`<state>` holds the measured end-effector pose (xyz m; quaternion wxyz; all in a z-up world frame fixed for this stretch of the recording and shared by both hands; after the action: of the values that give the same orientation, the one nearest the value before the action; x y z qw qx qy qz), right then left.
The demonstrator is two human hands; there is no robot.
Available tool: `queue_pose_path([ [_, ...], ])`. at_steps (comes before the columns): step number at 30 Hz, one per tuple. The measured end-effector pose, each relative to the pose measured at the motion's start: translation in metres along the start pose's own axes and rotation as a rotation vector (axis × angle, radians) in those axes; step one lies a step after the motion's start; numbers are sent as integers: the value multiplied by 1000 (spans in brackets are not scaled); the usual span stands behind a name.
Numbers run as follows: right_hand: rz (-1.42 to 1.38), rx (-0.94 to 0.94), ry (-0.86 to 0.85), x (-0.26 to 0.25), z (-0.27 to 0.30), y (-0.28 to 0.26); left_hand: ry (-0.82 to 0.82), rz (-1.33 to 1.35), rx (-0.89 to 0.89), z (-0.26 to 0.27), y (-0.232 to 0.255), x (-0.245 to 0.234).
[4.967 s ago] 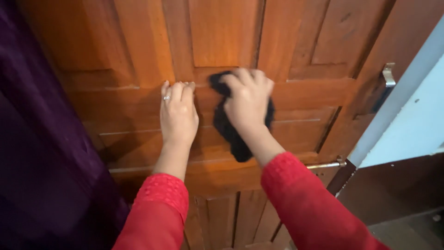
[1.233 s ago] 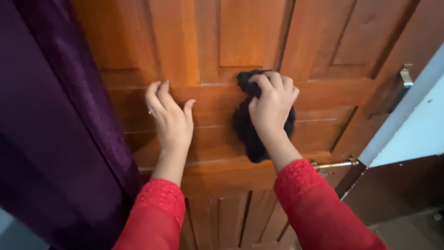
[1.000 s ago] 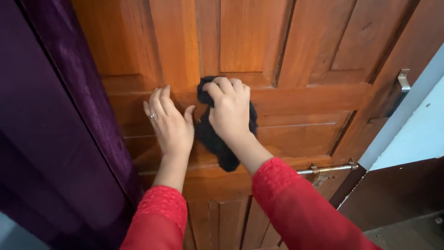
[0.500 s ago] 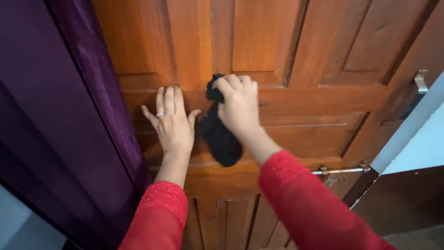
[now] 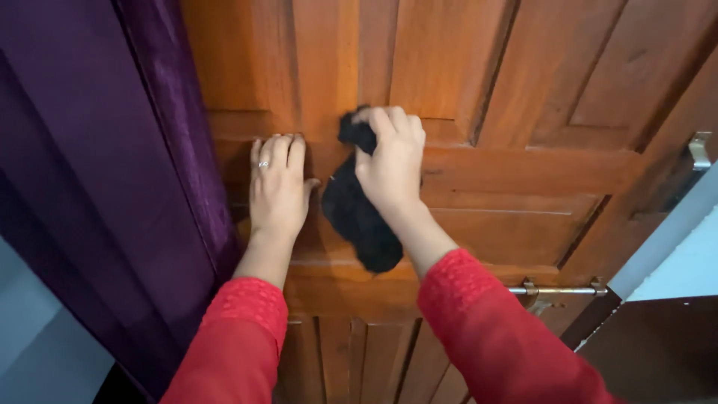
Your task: Cleaning a wooden door with a black cloth.
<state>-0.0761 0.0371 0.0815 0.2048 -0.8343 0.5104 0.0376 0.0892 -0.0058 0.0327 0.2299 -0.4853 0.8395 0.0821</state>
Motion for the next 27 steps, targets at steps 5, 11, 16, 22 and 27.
queue_pose_path([
  [5, -125, -313, 42, 13, 9, -20, -74, -13, 53, 2, -43, 5],
  [11, -17, -272, 87, 38, 19, -30, -25, -30, 116, 25, -147, -41],
  [16, 43, -332, 16, 95, 18, -68, 42, 98, 295, 24, -178, -21],
  [22, -21, -379, -101, 117, 21, -110, 208, 209, 147, 32, -180, -24],
  [27, 222, -93, 159, 89, 24, -92, 305, 300, 15, 41, -186, -11],
])
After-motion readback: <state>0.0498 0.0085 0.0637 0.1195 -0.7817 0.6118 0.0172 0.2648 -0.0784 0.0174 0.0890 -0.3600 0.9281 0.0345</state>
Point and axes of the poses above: each hand's wrist, its own z-axis away from the middle knuckle, its own x-axis out of the palm, y = z × x, the point moved 3 cm from there along -z, towards the middle knuckle, and after that the axes turned 6 degrees about x, right-handed, at the moved point
